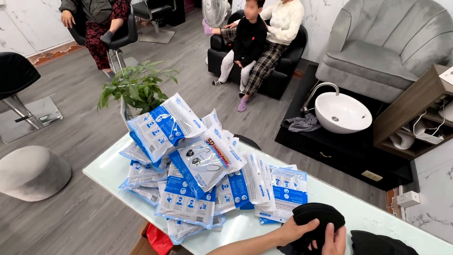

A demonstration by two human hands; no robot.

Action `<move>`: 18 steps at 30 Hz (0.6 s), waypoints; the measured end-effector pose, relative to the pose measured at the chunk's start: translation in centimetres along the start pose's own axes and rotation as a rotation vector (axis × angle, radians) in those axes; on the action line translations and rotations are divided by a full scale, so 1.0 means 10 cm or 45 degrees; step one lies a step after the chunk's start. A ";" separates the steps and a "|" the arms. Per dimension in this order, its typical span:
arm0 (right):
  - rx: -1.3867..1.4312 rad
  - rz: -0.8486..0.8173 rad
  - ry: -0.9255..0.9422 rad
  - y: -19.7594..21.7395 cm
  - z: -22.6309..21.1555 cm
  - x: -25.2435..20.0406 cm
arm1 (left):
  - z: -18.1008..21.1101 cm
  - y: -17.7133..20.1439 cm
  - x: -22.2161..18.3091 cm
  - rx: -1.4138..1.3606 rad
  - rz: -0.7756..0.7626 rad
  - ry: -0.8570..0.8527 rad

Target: The person opens a package of face masks and then sorts and stacks individual black face masks on a table.

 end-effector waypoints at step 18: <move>-0.229 -0.248 -0.171 0.08 0.36 0.18 | 0.06 0.25 0.02 -0.288 0.277 0.038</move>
Point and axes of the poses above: each hand's wrist, its own x-axis towards the middle knuckle, its own y-axis out of the back of the hand, z = x × y, the point moved 9 cm from there along x, towards the middle knuckle, and after that the axes turned 10 degrees about y, right-handed, at the moved point
